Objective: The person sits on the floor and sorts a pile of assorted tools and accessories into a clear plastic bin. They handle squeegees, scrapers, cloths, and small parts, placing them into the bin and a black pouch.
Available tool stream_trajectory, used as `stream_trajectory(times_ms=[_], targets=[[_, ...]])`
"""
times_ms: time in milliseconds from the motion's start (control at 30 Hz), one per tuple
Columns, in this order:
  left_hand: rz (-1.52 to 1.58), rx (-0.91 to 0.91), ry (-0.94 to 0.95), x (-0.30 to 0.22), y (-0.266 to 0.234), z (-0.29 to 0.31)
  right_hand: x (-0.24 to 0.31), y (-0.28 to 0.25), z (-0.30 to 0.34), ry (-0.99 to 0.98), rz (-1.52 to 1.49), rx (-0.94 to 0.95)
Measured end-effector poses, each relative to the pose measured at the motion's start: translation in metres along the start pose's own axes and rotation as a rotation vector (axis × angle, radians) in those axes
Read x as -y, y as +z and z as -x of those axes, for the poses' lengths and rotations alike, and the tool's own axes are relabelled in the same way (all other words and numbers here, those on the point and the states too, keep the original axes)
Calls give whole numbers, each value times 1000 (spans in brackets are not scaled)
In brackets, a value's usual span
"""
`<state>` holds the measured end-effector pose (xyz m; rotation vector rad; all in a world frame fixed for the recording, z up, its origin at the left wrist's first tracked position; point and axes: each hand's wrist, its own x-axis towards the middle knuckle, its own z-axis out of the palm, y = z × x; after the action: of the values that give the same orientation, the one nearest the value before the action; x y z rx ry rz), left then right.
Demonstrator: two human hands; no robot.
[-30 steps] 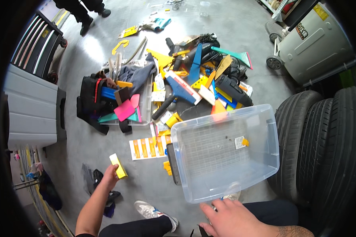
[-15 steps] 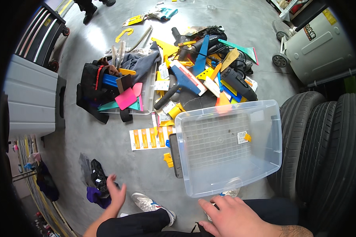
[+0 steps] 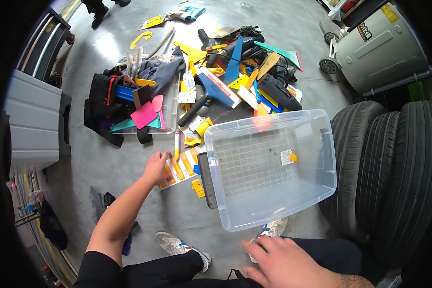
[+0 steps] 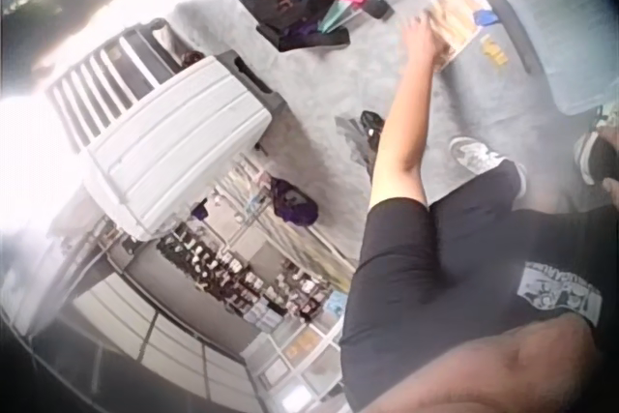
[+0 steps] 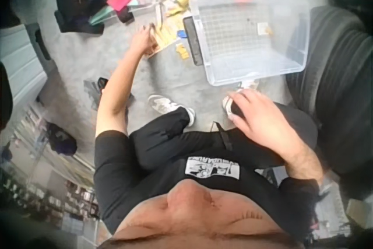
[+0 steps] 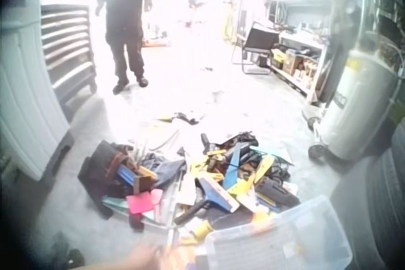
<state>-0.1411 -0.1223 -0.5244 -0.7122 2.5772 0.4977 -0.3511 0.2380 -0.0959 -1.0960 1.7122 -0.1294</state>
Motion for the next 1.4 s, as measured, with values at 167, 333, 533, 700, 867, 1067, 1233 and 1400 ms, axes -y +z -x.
stream_trajectory(times_ms=[167, 333, 533, 700, 867, 1067, 1233, 1400], targets=[[315, 314, 50, 29, -28, 38, -15, 5, -9, 85, 105, -38], [69, 238, 53, -10, -205, 144, -15, 1, -22, -91, -2, -119], [-329, 129, 479, -187, -381, 244, 13, -1, -52, -554, 105, -635], [-142, -233, 515, -259, -434, 273, 51, -18, -39, -592, -94, -263], [438, -942, 53, -238, -367, 253, -19, -103, -39, -486, -521, -590], [580, -189, 150, -229, -327, 252, -86, -157, -28, -604, -982, -1117], [749, 118, 115, -225, -301, 235, -65, -144, -7, -612, -905, -1199], [1020, 205, -135, -227, -217, 153, -106, -145, 27, -543, -714, -1384]])
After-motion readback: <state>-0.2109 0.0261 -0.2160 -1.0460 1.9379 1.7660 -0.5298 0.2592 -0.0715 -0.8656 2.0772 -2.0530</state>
